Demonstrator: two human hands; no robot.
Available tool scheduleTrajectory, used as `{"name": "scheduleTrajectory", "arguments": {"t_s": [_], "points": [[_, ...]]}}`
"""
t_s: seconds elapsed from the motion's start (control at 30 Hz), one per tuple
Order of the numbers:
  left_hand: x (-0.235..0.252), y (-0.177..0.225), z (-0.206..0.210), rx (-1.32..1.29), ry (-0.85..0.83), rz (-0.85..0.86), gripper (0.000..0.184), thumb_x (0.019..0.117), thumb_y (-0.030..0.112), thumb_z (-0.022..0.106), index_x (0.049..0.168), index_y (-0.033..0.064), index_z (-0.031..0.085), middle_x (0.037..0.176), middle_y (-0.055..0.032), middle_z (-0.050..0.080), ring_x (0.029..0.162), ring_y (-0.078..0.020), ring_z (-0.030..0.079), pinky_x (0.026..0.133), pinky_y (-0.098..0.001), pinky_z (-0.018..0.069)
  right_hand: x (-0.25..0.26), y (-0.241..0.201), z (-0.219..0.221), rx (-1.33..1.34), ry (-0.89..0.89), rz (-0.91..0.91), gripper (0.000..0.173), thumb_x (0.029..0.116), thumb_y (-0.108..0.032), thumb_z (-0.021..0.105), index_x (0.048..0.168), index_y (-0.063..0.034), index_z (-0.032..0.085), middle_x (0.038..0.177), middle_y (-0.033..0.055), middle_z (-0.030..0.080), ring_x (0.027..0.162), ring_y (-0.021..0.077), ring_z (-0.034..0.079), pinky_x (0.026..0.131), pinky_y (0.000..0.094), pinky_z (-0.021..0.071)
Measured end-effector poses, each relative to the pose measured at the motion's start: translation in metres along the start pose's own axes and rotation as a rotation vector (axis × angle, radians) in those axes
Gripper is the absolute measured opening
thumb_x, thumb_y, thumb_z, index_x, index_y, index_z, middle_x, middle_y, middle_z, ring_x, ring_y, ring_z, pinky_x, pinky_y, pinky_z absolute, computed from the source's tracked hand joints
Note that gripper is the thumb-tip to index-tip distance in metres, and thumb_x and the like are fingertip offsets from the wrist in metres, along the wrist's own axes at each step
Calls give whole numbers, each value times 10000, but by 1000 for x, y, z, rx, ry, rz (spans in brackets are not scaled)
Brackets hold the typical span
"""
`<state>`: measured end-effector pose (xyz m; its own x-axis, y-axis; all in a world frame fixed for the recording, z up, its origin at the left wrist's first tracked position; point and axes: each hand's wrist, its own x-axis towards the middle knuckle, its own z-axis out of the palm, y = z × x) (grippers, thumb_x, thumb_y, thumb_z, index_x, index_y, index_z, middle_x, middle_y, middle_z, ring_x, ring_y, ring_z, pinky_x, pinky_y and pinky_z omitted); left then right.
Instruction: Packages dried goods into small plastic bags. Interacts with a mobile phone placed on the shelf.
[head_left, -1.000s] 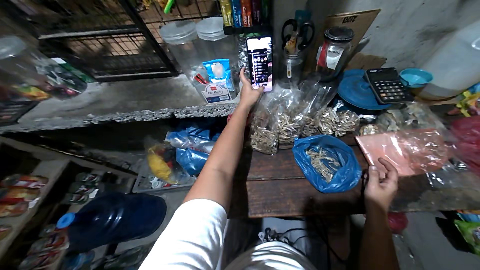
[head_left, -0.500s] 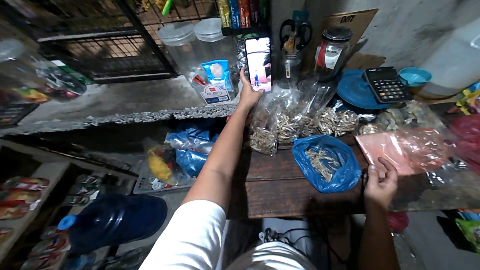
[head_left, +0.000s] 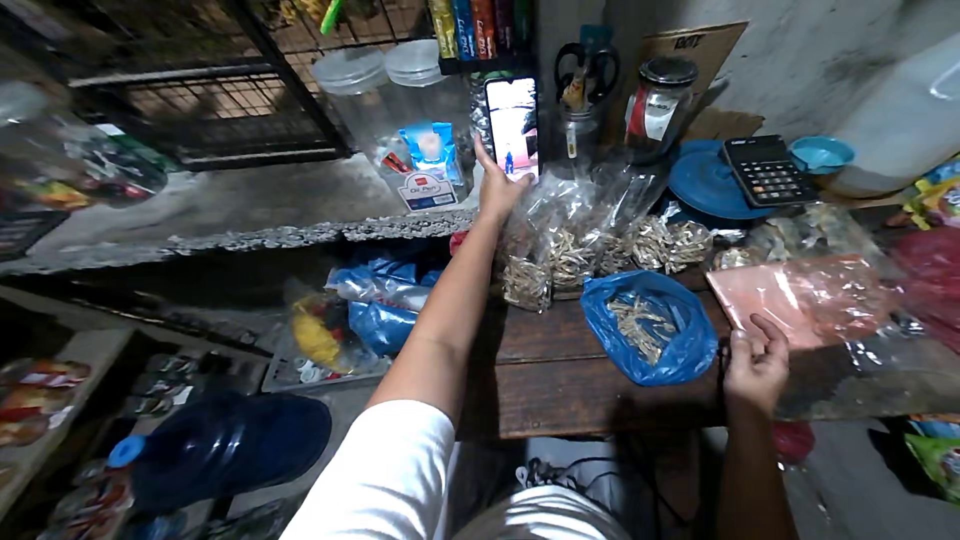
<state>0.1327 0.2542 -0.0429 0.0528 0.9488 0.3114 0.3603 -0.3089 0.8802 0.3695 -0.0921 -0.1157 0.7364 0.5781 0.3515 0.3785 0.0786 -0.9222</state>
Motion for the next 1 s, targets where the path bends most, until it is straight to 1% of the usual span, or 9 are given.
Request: {"name": "scheduleTrajectory", "arguments": {"t_s": [0.13,0.23,0.37,0.47,0.63,0.7,0.83,0.9,1.0], "points": [[-1,6,-4,-6,-4,-8,1245,803,129,851,1610,58,-94,1465,-330,467,1211,-401,621,1008,-523,509,0,-3,-1,-25,-19,46,458,1031,-94,498,1392,171,403,950,92,580,673,-67,501,639,110,449],[-9,6,-13,-185,-60,40,1154,867,84,769,1599,29,-122,1560,-311,335,1304,-286,561,1054,-387,503,1,1,-3,-44,-31,89,455,1038,-113,494,1408,140,415,1006,131,598,689,-34,505,651,147,454],[-33,8,-40,-238,-69,74,908,1013,237,595,1603,16,-59,1408,-245,488,1090,-167,616,905,-312,524,2,5,-4,-49,-49,116,441,1045,-120,499,1424,93,424,944,65,587,678,-40,506,650,148,456],[-81,1,-64,-236,-77,162,867,999,249,548,1599,-17,-19,1483,-247,426,1257,-174,557,1016,-301,493,2,7,-5,-62,-68,121,434,1046,-141,505,1427,58,452,931,55,584,673,-21,503,640,167,454],[-143,-32,-84,-170,-291,130,792,951,190,609,1572,-34,170,1449,-233,495,1251,-197,579,1007,-323,508,2,8,-5,-67,-97,53,401,1044,-145,502,1385,64,482,958,32,564,705,-33,521,656,150,469],[-151,-36,-87,-172,-354,79,787,947,159,621,1578,-18,184,1444,-223,503,1220,-179,596,989,-304,509,1,6,-7,-93,-87,-7,412,1052,-153,495,1391,80,473,1028,78,574,796,-13,530,732,160,469],[-150,-33,-84,-199,-382,83,711,946,148,653,1525,-46,290,1155,-101,613,967,-52,622,874,-220,525,-1,-24,-3,-157,-92,-260,417,1063,-162,473,1365,126,478,1164,176,593,950,43,573,840,185,488],[-149,-30,-81,-156,-405,99,598,948,149,669,1454,-59,427,1064,-78,628,879,-37,605,822,-212,520,-3,-45,8,-155,-179,-357,404,1061,-171,485,1342,119,493,1199,201,596,1015,90,612,872,223,523],[-150,-24,-77,-133,-426,127,304,967,131,656,1212,-49,639,1123,-116,634,953,-70,608,875,-238,514,-10,-74,41,-110,-415,-346,383,998,-123,562,1284,133,566,1234,282,609,1087,259,644,930,371,549]]}}
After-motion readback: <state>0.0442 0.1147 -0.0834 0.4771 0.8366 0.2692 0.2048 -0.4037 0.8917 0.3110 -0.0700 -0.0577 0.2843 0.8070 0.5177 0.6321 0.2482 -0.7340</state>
